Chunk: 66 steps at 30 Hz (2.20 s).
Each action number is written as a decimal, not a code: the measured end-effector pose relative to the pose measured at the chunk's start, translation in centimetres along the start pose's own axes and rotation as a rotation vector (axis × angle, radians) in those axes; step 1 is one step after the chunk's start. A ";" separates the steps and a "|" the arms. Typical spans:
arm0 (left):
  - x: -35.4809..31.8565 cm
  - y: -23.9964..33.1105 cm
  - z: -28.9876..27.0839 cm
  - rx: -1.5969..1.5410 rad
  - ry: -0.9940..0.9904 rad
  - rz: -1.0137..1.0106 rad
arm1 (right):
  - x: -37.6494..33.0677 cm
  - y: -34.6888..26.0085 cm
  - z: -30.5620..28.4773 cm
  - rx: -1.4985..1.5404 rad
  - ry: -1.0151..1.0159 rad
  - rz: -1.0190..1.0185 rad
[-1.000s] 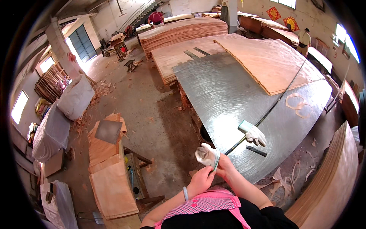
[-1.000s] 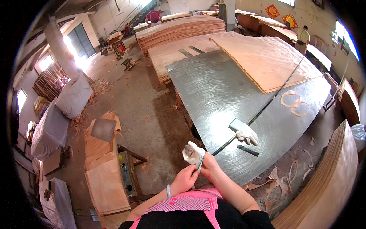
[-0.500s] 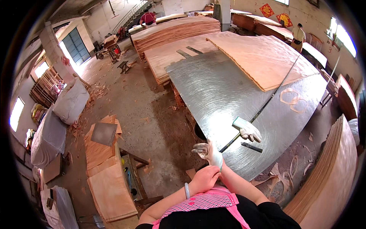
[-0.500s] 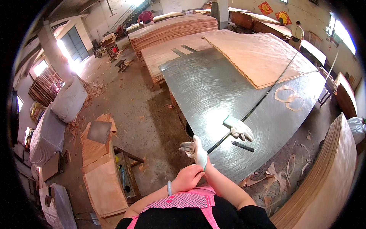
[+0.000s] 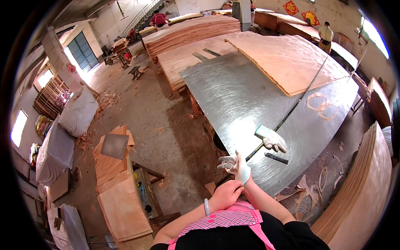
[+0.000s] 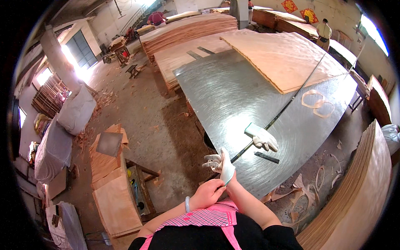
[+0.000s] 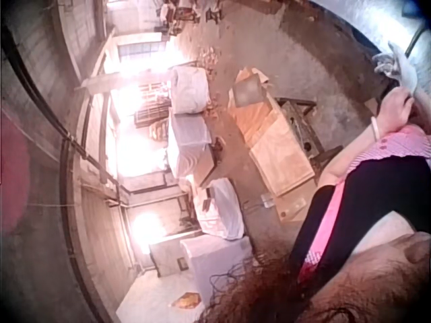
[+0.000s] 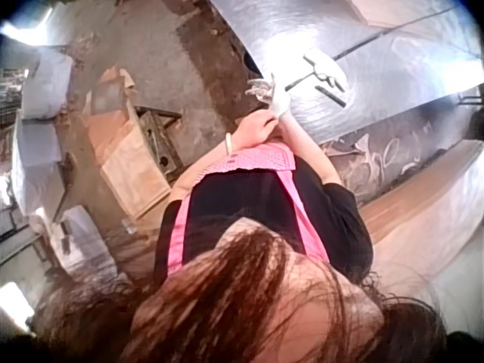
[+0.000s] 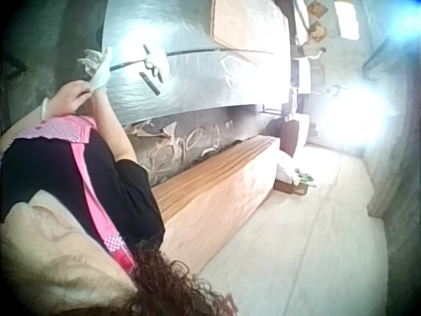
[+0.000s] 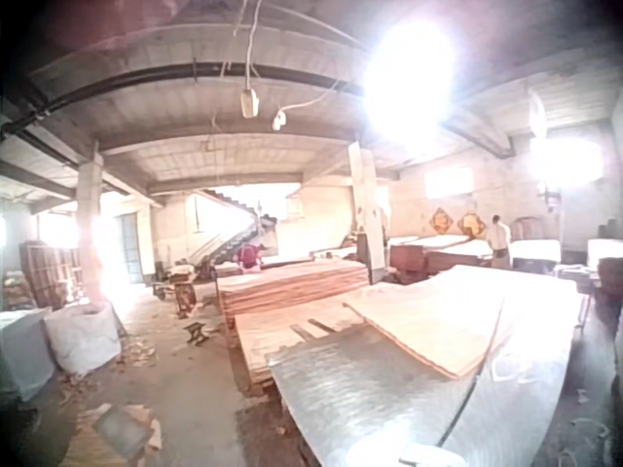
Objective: The person puts on gloves, aligns a small piece of wood veneer over a larger sheet, and secures it with pieces of tape before moving the large sheet onto a stack.
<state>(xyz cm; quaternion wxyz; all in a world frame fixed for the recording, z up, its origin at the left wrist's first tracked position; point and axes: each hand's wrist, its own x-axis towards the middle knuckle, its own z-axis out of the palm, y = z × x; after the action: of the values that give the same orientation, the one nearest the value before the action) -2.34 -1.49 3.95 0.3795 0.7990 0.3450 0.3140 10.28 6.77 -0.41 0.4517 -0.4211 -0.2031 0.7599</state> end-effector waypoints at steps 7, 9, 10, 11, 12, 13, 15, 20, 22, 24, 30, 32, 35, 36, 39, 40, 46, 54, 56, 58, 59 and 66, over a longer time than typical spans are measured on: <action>0.3 0.4 0.2 -0.014 -0.012 -0.004 | 1.6 1.1 -1.5 0.253 -0.115 -0.100; 0.2 0.4 0.0 -0.015 -0.013 -0.011 | 0.8 0.8 -0.4 0.471 -0.223 -0.031; 0.0 0.3 0.0 -0.014 -0.016 -0.019 | 0.3 0.6 0.5 0.537 -0.259 -0.032; -0.1 0.2 -0.1 -0.012 -0.019 -0.027 | -0.2 0.5 1.5 0.604 -0.296 -0.032; -0.1 0.2 0.0 -0.025 -0.007 -0.027 | -0.5 0.2 2.0 0.670 -0.330 -0.039; -0.2 0.2 0.1 -0.037 0.005 -0.029 | -0.4 0.2 2.1 0.682 -0.259 -0.032; -0.2 0.2 0.3 -0.063 0.010 -0.045 | -0.2 0.1 1.9 0.705 -0.115 -0.021; 0.5 0.4 0.1 -0.126 0.004 -0.106 | 1.5 0.4 0.5 0.774 -0.153 -0.211; 1.2 0.7 -0.5 -0.138 -0.002 -0.120 | 1.7 -0.7 1.2 0.909 -0.150 -0.216; 1.7 0.8 -0.5 -0.135 -0.023 -0.088 | 2.1 -1.2 1.5 0.983 -0.129 -0.212; 1.0 0.1 0.8 -0.262 -0.095 -0.162 | 1.3 -1.8 2.0 0.796 -0.298 -0.050; 1.0 0.1 1.0 -0.334 -0.122 -0.175 | 2.1 -1.5 1.1 0.716 -0.304 -0.033; 1.2 0.9 0.8 -0.359 -0.178 -0.197 | 3.1 -0.9 -0.6 0.593 -0.177 -0.160; 1.2 1.1 0.5 -0.350 -0.187 -0.209 | 3.0 -0.6 -0.5 0.604 -0.133 -0.162; 0.5 0.7 0.6 -0.311 -0.210 -0.147 | 2.3 0.0 -1.0 0.640 -0.132 -0.084; 0.5 0.8 0.9 -0.324 -0.143 -0.200 | 2.5 -0.1 -1.3 0.551 -0.161 -0.111; 1.1 -1.3 2.8 -0.137 0.248 -0.492 | 2.3 -2.6 -0.5 0.869 -0.076 -0.272; 2.7 -5.2 6.1 -0.188 0.337 -0.139 | -0.6 -4.1 3.3 1.036 -0.108 -0.215; 2.0 -4.5 5.2 -0.090 -0.017 -0.422 | -0.8 -4.3 3.3 0.741 -0.081 -0.311; 2.8 -0.5 3.5 -0.132 -0.440 -0.433 | 1.7 -3.5 -1.0 0.291 0.021 -0.494; 3.4 0.6 3.6 0.007 -0.699 -0.270 | 4.3 -2.3 -5.0 -0.299 0.162 -0.796; 5.2 1.6 2.3 0.227 0.143 0.065 | 2.6 -0.7 -5.2 -1.754 0.434 -0.773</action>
<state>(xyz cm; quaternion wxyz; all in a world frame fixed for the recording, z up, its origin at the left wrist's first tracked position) 2.90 0.97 5.30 0.2507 0.8232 0.3783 0.3411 14.35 8.97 -3.99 0.2239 -0.6420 -0.7318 0.0455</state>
